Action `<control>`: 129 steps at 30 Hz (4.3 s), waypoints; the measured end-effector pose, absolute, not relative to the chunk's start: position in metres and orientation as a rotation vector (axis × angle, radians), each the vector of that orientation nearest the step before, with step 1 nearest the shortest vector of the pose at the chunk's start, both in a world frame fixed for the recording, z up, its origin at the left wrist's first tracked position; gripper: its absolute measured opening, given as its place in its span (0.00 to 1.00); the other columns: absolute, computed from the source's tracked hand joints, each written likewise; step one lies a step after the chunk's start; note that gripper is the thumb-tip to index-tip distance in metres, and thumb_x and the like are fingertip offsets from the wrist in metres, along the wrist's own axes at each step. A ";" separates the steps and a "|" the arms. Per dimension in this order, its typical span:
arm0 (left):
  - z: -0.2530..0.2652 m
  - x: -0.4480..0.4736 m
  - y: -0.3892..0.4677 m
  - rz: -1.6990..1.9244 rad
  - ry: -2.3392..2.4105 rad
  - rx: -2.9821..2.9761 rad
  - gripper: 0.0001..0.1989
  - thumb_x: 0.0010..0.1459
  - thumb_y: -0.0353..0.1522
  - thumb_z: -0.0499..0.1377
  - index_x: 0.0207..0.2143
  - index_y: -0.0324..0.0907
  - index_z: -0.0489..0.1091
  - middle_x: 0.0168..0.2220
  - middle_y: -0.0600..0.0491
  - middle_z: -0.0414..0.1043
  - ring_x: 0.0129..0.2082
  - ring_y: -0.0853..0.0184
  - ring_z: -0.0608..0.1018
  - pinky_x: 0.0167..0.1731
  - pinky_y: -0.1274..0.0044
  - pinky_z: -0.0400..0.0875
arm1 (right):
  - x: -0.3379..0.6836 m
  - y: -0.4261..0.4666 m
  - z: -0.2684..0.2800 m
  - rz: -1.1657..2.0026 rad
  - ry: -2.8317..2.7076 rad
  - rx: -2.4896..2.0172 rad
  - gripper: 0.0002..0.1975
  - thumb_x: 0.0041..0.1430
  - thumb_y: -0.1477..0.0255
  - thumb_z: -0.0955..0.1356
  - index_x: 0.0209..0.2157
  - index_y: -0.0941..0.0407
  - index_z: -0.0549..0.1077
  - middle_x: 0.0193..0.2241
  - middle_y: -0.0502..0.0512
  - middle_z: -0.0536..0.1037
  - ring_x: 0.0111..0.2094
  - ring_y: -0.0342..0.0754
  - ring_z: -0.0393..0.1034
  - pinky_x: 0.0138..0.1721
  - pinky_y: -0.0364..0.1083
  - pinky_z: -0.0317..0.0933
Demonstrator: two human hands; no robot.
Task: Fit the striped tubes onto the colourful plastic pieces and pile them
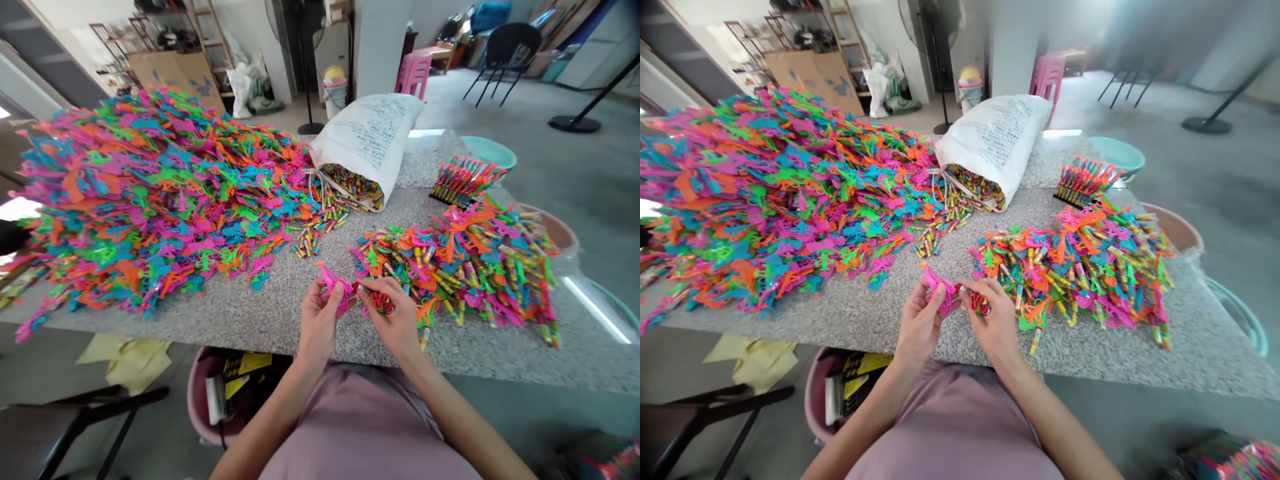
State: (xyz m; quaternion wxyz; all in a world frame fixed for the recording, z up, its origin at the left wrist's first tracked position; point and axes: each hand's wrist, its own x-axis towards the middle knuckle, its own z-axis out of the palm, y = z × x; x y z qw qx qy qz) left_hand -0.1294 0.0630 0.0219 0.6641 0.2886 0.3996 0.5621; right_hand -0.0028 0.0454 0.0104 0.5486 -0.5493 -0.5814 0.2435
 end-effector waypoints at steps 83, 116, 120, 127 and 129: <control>0.015 -0.138 0.070 1.223 0.943 0.639 0.14 0.46 0.33 0.68 0.33 0.41 0.68 0.28 0.57 0.73 0.25 0.74 0.74 0.26 0.82 0.69 | -0.006 0.052 -0.004 0.560 -1.373 -1.315 0.09 0.59 0.67 0.67 0.41 0.52 0.75 0.37 0.54 0.79 0.38 0.50 0.74 0.40 0.49 0.67; -0.038 -0.221 0.134 0.967 1.806 1.430 0.12 0.57 0.37 0.54 0.24 0.40 0.65 0.24 0.51 0.67 0.35 0.61 0.74 0.40 0.71 0.66 | 0.003 0.071 -0.036 0.599 -1.510 -1.341 0.14 0.62 0.61 0.64 0.37 0.54 0.76 0.36 0.58 0.77 0.41 0.53 0.72 0.44 0.51 0.66; -0.019 -0.179 0.116 1.181 1.253 1.061 0.16 0.55 0.44 0.57 0.36 0.40 0.70 0.33 0.52 0.74 0.34 0.67 0.76 0.36 0.76 0.70 | -0.017 0.080 -0.024 0.754 -1.370 -1.264 0.13 0.60 0.63 0.65 0.40 0.55 0.77 0.36 0.58 0.78 0.40 0.52 0.72 0.44 0.50 0.64; 0.009 -0.142 0.094 1.240 1.043 0.794 0.16 0.46 0.38 0.68 0.37 0.41 0.72 0.34 0.54 0.77 0.31 0.71 0.77 0.32 0.81 0.71 | -0.005 0.079 0.003 0.744 -1.348 -1.227 0.10 0.58 0.65 0.67 0.35 0.54 0.78 0.33 0.55 0.78 0.37 0.50 0.71 0.41 0.49 0.63; 0.012 -0.142 0.096 1.209 1.043 0.810 0.16 0.45 0.37 0.69 0.36 0.41 0.72 0.33 0.54 0.77 0.30 0.72 0.76 0.31 0.81 0.71 | 0.001 0.074 0.010 0.786 -1.291 -1.267 0.11 0.59 0.64 0.66 0.36 0.55 0.77 0.31 0.54 0.77 0.35 0.49 0.70 0.38 0.47 0.64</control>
